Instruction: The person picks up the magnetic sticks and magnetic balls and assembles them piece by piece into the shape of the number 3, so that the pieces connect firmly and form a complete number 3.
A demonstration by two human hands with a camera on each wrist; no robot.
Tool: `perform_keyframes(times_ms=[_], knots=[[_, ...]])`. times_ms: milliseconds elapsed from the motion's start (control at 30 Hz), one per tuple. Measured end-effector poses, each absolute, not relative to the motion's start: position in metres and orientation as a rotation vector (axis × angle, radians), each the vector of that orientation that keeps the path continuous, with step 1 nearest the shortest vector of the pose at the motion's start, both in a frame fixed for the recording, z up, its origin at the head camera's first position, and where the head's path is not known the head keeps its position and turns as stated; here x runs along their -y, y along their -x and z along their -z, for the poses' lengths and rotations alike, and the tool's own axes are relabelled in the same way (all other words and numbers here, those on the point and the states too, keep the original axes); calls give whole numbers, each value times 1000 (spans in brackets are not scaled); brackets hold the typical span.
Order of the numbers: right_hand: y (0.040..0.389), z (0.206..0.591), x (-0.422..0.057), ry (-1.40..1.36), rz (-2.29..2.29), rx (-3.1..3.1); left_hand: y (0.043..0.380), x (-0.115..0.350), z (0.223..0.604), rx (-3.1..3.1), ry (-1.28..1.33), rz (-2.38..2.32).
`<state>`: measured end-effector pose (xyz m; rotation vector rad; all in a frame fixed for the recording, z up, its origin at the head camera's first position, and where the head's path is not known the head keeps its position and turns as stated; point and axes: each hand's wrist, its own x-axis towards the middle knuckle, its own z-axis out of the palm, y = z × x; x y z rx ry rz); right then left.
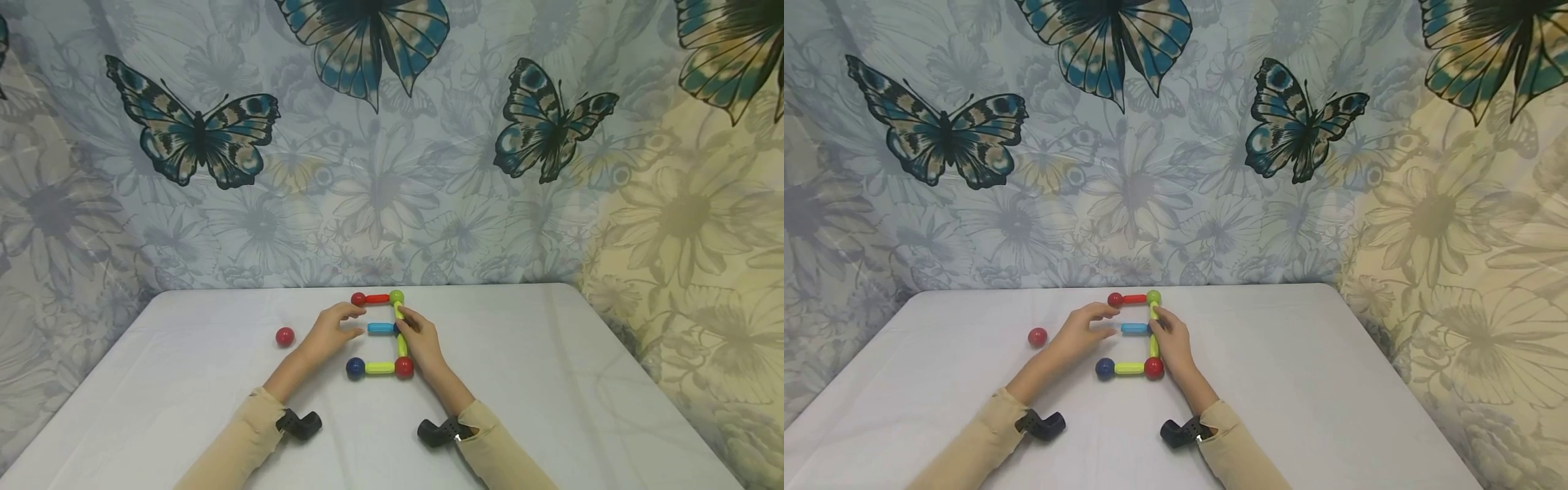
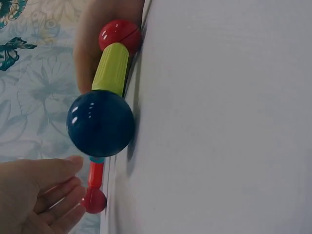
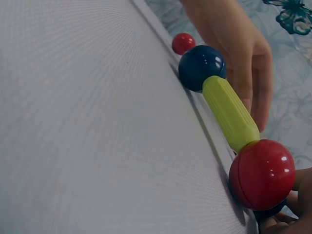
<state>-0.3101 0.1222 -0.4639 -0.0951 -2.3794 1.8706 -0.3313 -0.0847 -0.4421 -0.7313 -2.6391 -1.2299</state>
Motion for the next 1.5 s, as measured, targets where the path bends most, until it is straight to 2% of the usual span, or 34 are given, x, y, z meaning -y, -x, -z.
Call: perform_keyframes(times_ms=[233,1000,1500], knots=[[310,463,-122,105,-1888,2369,333,110,433,2724,667,1202],[310,464,-123,77,-1892,2362,346,211,416,2981,897,1316],[310,463,-122,93,-1868,2377,347,237,426,3031,866,1362]])
